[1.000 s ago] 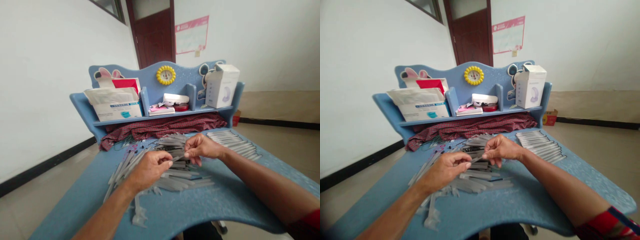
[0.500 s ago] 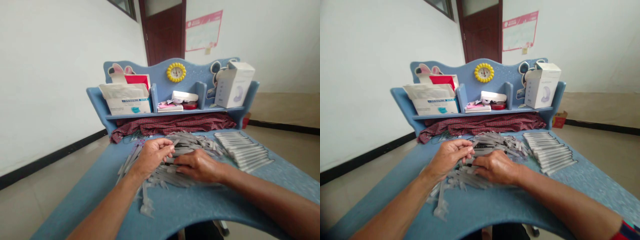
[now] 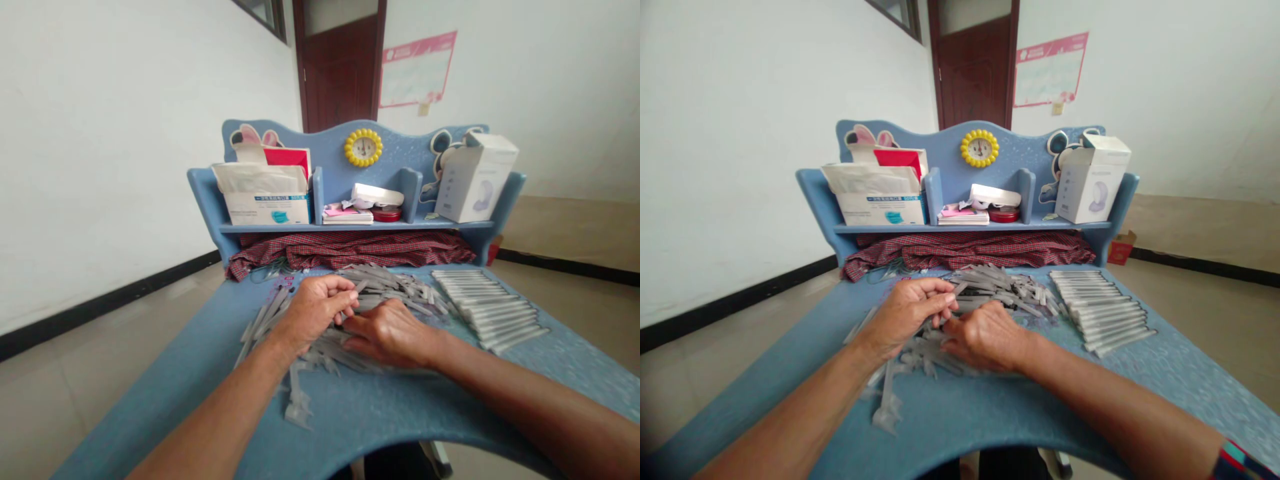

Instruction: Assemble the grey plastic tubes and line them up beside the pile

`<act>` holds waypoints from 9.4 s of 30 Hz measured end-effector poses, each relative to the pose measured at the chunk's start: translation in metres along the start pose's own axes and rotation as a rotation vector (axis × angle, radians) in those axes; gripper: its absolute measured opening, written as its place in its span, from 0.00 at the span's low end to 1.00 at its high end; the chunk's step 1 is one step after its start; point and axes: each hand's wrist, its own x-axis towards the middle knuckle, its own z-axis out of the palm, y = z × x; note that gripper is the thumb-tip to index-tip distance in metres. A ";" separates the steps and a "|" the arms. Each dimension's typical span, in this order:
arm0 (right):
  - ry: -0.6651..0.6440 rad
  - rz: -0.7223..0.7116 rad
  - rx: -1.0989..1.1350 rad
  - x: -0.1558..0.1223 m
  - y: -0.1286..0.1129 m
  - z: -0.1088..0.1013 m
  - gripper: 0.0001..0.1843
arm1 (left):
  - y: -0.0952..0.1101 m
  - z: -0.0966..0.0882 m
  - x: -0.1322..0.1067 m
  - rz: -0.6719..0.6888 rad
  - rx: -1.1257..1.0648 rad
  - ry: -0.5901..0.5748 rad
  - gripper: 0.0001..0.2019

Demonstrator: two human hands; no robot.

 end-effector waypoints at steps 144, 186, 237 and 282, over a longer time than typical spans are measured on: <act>-0.080 0.358 1.203 -0.023 0.057 -0.006 0.20 | -0.009 0.010 -0.003 0.073 0.440 -0.210 0.07; -0.132 0.328 1.153 -0.024 0.056 -0.009 0.23 | -0.009 0.011 -0.006 0.121 0.500 -0.211 0.08; -0.026 0.364 1.093 -0.025 0.061 -0.025 0.23 | -0.010 0.004 0.000 0.490 1.022 -0.061 0.06; 0.251 0.088 0.110 -0.004 0.002 0.012 0.07 | -0.009 0.000 0.006 0.104 0.000 0.284 0.06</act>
